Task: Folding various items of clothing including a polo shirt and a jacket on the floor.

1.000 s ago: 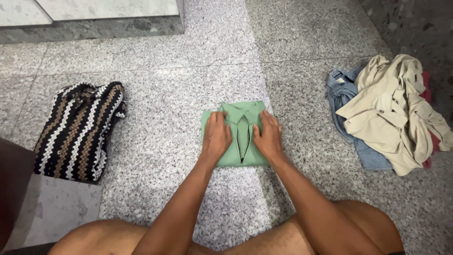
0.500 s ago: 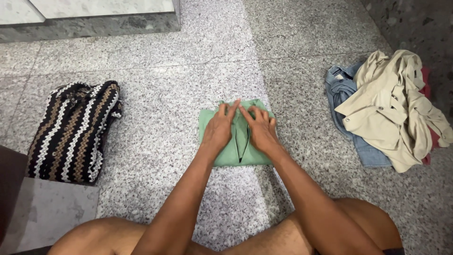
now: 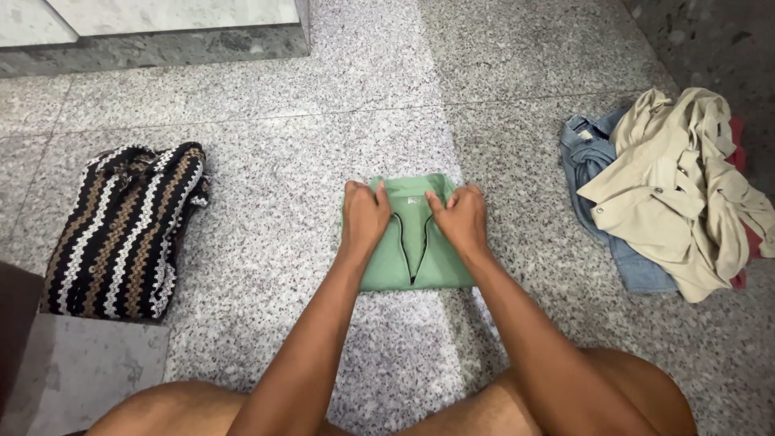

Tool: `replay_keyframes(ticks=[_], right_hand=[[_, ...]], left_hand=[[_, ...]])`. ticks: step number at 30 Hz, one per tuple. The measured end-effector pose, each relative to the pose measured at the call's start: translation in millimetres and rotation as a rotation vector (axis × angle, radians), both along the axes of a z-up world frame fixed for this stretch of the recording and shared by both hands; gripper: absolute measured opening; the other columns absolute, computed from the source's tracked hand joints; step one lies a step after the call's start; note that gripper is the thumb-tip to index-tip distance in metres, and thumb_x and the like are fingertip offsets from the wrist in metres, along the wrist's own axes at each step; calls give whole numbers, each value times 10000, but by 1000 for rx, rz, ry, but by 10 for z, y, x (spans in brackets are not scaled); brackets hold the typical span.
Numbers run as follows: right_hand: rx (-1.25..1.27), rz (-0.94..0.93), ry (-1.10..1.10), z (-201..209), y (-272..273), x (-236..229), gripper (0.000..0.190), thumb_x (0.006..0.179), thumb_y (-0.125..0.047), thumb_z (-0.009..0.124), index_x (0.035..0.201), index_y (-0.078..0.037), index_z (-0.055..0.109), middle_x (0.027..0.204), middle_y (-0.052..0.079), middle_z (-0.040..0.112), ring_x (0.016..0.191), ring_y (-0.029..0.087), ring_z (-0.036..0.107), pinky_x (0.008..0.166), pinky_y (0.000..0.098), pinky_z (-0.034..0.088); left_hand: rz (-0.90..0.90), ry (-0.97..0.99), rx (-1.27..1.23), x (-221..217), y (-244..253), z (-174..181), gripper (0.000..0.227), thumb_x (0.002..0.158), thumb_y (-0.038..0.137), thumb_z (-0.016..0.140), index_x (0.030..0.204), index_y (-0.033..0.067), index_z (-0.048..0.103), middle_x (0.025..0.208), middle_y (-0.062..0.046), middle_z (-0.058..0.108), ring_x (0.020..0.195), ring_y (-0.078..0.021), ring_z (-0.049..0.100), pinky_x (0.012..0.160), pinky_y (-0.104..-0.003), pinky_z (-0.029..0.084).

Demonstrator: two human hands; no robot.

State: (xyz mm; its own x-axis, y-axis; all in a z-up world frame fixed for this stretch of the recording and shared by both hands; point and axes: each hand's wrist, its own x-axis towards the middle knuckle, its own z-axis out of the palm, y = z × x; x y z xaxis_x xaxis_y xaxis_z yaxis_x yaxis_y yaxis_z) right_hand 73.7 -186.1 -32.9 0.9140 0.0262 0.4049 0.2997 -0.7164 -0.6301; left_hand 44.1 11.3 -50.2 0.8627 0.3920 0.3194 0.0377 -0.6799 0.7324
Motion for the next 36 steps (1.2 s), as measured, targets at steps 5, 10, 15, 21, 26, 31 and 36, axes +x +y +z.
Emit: replay_keyframes(ticks=[5,10,15,21,26,31,36], right_hand=[[16,-49,196,-1,39,226,397,768,-237,809,980,37,614,863,256,674,861,434,663,788,523,524],[-110,-12,228,-267,-71,435,336,746,-116,671,1070,-29,698,1015,276,694,977,474,656,848,543,516],[-37,25,275,-384,-136,516,239,743,-126,664,957,-40,729,976,243,733,973,424,699,872,481,545],[127,-7,198,-144,-154,422,254,771,-270,861,840,-49,757,786,147,739,736,281,717,726,414,544],[410,-13,371,-375,-225,658,182,822,-178,860,847,-28,759,761,69,731,658,158,648,633,317,522],[917,-19,588,-294,-276,690,88,863,-52,812,893,-10,742,832,51,740,672,133,644,619,278,533],[1229,-20,760,-651,-396,942,110,928,-39,679,1035,-27,701,936,65,733,798,163,696,748,307,597]], left_hand=[[-17,223,18,125,191,100,490,806,225,706,1146,-104,575,1025,-335,658,1001,-488,657,898,-504,535],[-63,460,13,290,129,231,581,742,256,702,1244,-19,602,1106,-282,695,1069,-443,670,926,-496,537],[38,597,36,187,81,440,462,847,440,698,1104,56,729,1196,-216,704,1143,-390,658,970,-490,522],[71,524,-148,312,270,274,412,812,410,763,1019,54,752,1041,-200,751,984,-348,713,874,-450,559],[-34,530,-625,427,474,203,300,828,291,817,917,16,736,826,-132,732,673,-238,671,621,-390,544],[-28,660,-1051,476,564,130,240,887,284,793,901,64,698,735,-45,664,541,-160,612,528,-373,560],[-177,625,-1503,527,550,139,211,964,280,684,940,70,692,804,-91,725,621,-212,682,584,-407,613]])
